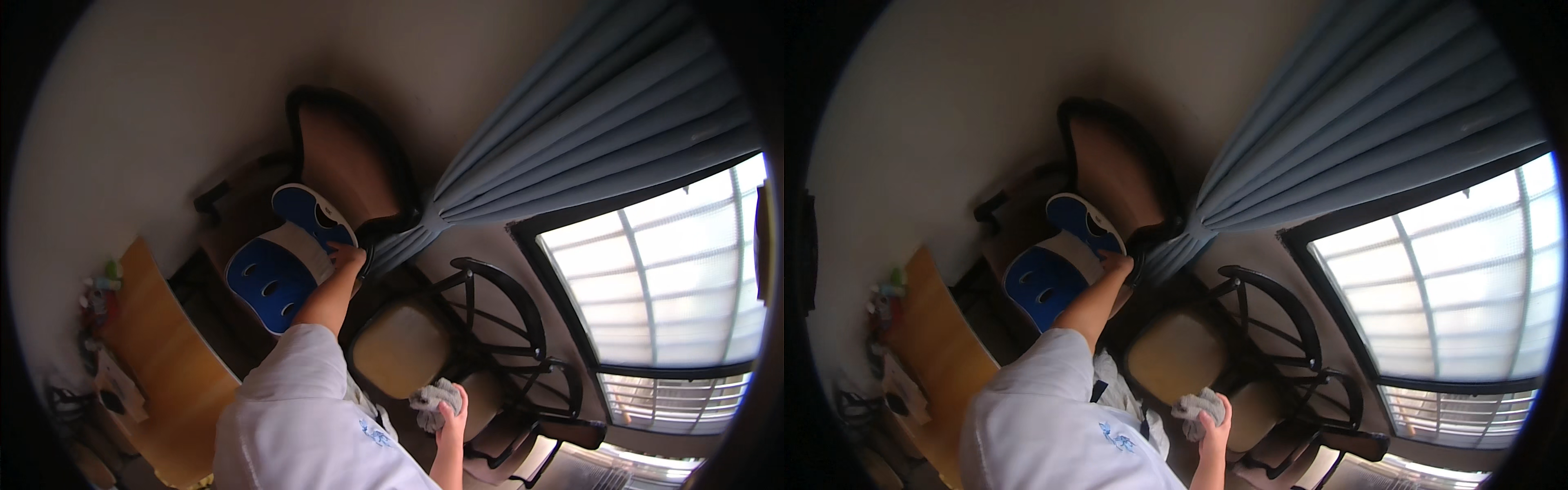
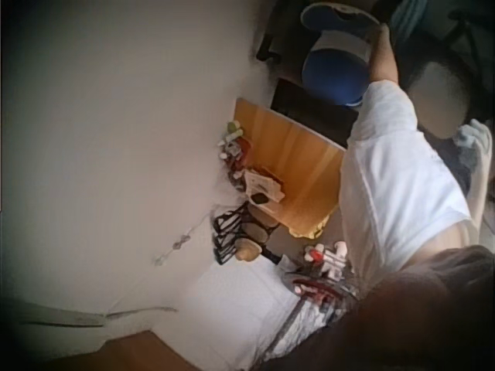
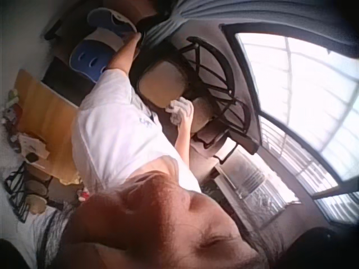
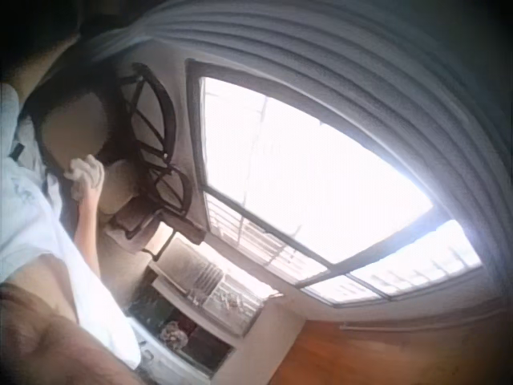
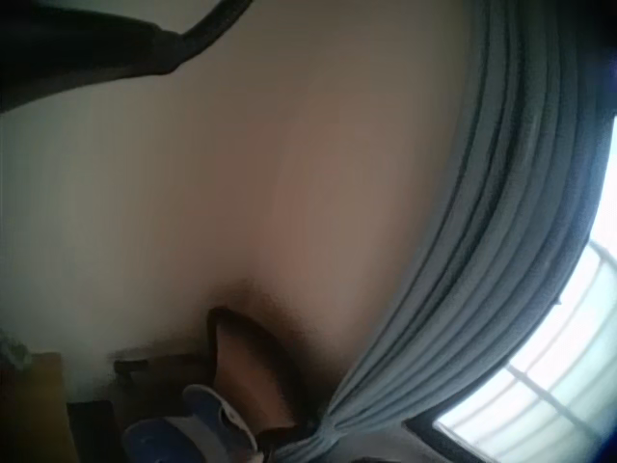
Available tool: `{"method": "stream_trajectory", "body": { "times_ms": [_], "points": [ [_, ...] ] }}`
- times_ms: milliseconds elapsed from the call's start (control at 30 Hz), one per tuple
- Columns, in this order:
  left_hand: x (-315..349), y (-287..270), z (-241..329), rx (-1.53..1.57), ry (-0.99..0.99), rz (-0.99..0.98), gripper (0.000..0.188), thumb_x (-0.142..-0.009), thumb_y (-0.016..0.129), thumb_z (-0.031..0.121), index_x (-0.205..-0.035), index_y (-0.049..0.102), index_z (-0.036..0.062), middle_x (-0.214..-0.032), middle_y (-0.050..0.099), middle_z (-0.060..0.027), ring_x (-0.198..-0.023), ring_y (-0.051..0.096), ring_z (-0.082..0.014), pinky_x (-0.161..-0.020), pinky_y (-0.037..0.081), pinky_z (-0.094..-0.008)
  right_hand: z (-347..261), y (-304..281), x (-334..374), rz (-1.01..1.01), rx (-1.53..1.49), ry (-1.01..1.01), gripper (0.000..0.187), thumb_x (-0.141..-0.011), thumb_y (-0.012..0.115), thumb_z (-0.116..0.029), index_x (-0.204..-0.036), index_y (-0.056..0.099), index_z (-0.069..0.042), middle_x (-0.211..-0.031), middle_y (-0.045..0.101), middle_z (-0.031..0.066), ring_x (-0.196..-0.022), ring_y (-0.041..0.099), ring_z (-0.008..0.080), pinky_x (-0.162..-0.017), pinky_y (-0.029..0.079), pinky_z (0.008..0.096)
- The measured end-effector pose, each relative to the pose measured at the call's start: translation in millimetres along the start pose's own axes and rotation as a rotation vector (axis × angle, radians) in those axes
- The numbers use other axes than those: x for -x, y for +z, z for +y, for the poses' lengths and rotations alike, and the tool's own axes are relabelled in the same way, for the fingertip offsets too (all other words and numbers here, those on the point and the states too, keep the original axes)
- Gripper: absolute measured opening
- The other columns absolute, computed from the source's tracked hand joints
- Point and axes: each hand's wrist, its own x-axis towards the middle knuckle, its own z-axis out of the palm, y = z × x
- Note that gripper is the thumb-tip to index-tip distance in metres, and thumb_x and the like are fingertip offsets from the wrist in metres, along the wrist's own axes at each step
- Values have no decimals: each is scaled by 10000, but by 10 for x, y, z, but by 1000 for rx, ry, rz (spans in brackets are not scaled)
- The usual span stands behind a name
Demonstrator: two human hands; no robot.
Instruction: The person wipes a wooden countertop with a cloth, then moves to a round red table to wipe the surface and rearrange items like cups, scissors, and packets. They proceed to wipe the seats and backrests of several chairs, including a white plastic chair, using the same cloth.
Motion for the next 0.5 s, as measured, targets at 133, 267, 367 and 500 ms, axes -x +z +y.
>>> {"method": "stream_trajectory", "body": {
  "times_ms": [133, 267, 367, 500],
  "points": [
    [-134, -550, -361, 43, 321, 111, 918, -914, 587, 174, -1562, -50, 46, -1447, 400, -357, -1304, 466, -453, -1012, 466, -518, -47, 242, -262, -73, 6, 2, 591, -780, 741, -110, -1318, 495, -82, -1198, 589, 113, -1098, 598, 247, -951, 498, 370],
    [-172, -1627, -1053, 274, 653, 141, 679, -895, 515, 110, -1497, 228, -20, -1354, 525, -318, -1236, 528, -441, -997, 459, -460, 31, 293, -523, -219, -81, 11, 578, -823, 756, -195, -1320, 469, -126, -1214, 591, 107, -1123, 594, 248, -932, 518, 384],
    [73, -2504, -1472, 588, 527, 36, 554, -857, 458, 96, -1401, 445, -6, -1281, 581, -204, -1188, 555, -311, -1025, 411, -366, 57, 508, -652, -370, -87, 63, 550, -822, 749, -166, -1289, 459, -145, -1195, 591, 98, -1100, 594, 233, -919, 520, 375],
    [1396, -3074, -1944, 589, 743, 73, 590, -834, 457, 126, -1395, 423, -54, -1321, 556, -169, -1219, 509, -257, -1048, 381, -341, -66, 648, -596, -582, -112, -5, 659, -767, 745, -78, -1314, 381, -142, -1213, 532, 109, -1114, 545, 219, -946, 470, 349]
  ]
}}
